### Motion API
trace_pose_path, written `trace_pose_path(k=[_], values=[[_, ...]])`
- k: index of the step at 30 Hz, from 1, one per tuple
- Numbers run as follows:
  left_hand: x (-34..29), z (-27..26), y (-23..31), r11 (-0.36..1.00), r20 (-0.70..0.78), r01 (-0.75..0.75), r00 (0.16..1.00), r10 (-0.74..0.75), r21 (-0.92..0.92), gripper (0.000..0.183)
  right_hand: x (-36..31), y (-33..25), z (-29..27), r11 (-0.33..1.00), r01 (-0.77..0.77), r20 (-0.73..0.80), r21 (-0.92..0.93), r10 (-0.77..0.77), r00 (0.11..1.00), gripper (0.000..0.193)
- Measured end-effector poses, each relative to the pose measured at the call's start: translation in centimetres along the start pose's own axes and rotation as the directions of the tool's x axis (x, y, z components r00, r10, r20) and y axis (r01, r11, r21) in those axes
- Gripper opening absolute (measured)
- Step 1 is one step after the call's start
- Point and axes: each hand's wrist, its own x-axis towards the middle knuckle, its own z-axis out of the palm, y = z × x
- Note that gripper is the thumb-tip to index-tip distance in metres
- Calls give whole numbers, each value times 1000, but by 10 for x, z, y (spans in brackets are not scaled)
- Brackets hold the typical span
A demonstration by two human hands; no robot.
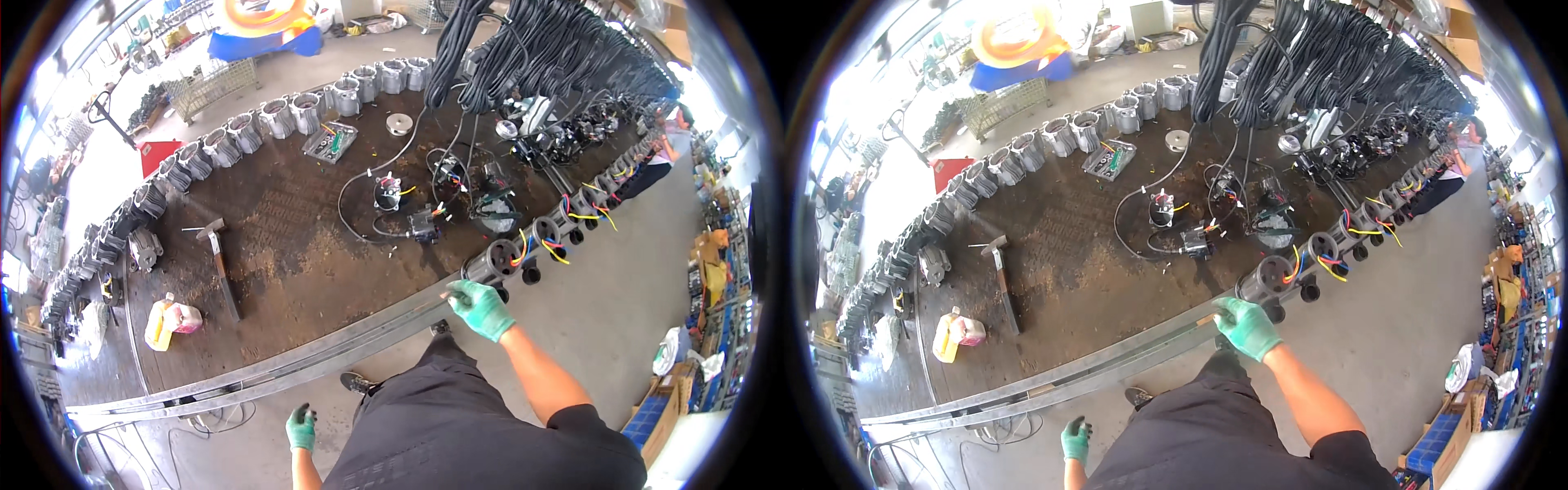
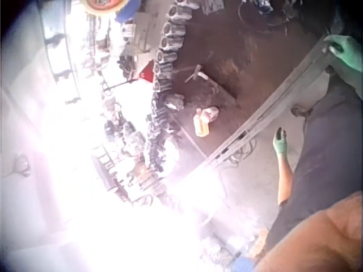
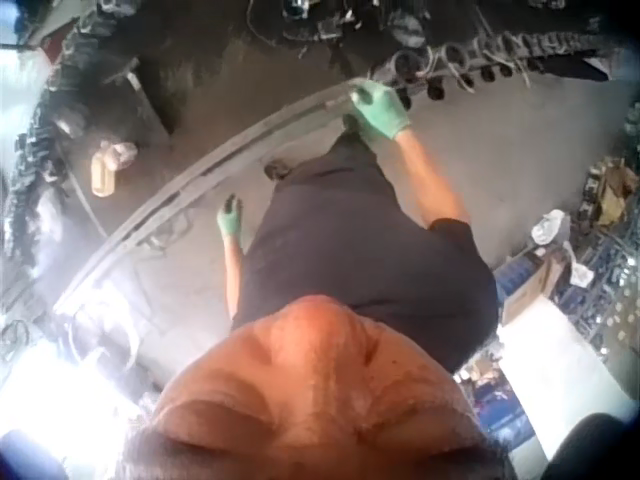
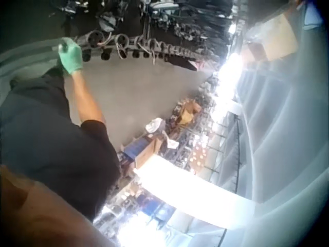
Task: The person applies lubricant to a bearing and then fits several small electrical and mechanical components into the internal housing of a pump or motor assembly.
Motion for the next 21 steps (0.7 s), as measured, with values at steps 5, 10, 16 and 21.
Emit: trace_pose_path(k=[5, 10, 16, 21], values=[[42, 140, 153, 886, 59, -434, 901, 430, 164, 28, 6, -17, -79, 991, 137, 141, 3, -136, 981, 27], [86, 297, 297, 668, 311, -656, 755, 578, 352, 48, 9, 10, -141, 982, 173, 195, 77, -185, 963, 26], [163, 398, 318, 361, 368, -738, 622, 691, 569, 55, 2, 36, -202, 981, 160, 179, 109, -177, 968, 25], [128, 394, 340, 426, 308, -549, 801, 513, 719, 36, -16, 73, -239, 984, 7, 106, 178, -27, 994, 23]])
